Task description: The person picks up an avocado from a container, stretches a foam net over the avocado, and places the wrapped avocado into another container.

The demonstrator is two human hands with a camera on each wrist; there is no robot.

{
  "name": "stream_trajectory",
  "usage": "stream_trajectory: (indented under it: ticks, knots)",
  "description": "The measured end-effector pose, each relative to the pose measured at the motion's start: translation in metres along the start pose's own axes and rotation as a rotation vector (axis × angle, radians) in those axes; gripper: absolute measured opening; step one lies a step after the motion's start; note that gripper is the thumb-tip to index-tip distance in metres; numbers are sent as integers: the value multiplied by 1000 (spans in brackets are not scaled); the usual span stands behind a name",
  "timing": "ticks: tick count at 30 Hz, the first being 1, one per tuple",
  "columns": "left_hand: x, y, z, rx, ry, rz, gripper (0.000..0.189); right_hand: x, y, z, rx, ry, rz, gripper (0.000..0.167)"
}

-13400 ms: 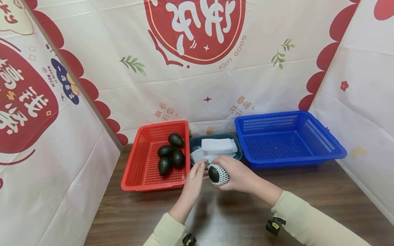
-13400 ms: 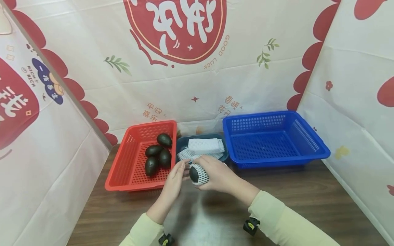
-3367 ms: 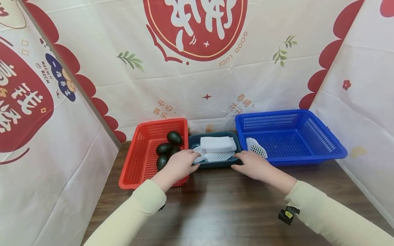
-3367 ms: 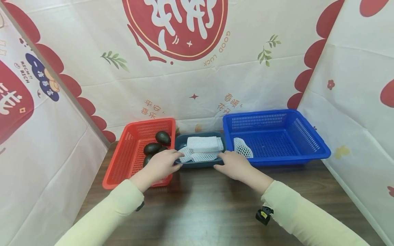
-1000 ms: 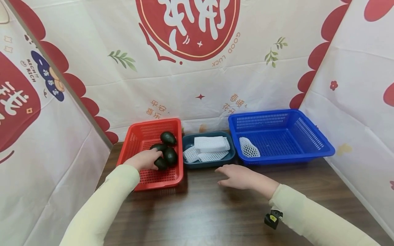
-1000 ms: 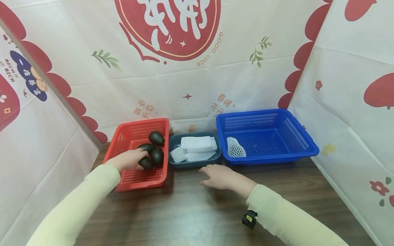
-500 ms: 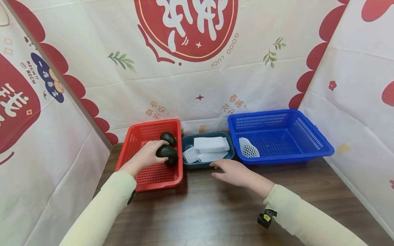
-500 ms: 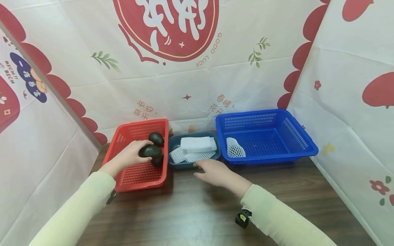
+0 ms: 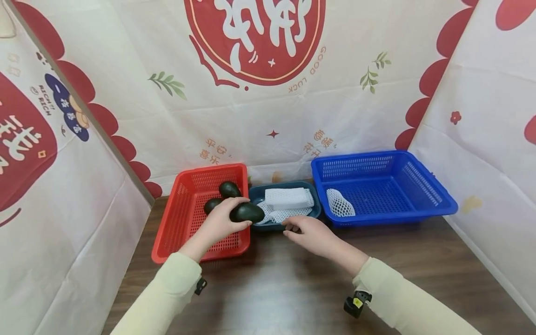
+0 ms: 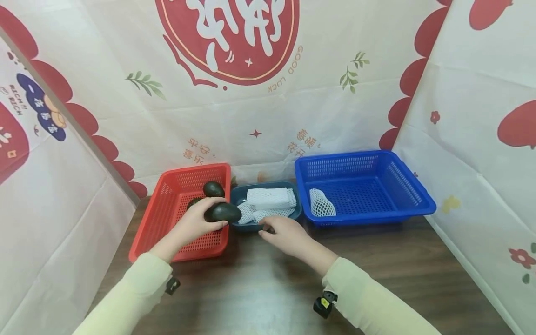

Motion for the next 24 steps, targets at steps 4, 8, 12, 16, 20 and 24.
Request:
stream_trajectory:
  ticks: [4,8,12,16,20,24]
  knots:
    - [-5,19,7,-48,-46,87,64,-2,4,2,-1,22,-39,27]
    - [-9,34,12,-95,-72,157,64,-3,6,3,-29,6,-57,28]
    - [-13,44,14,-140,-77,218,64,-6,7,4,-75,-19,-106,31]
    - [-16,54,16,-178,-67,295,65,-10,12,5,-120,-21,-217,37]
    - [-18,64,18,-198,-42,342,64,-16,17,6,-147,1,-322,42]
    - [-21,73,19,-209,-24,367,62,-21,21,8,-168,5,-355,40]
Point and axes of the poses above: each hand's wrist, its own z-axis away from the middle knuckle, its own y-axis out of the palm, x = y × z, the point moved 1 cm from there along -z, towards the middle knuckle, and after that the axes turned 4 degrees about z, right-handed, at the moved point
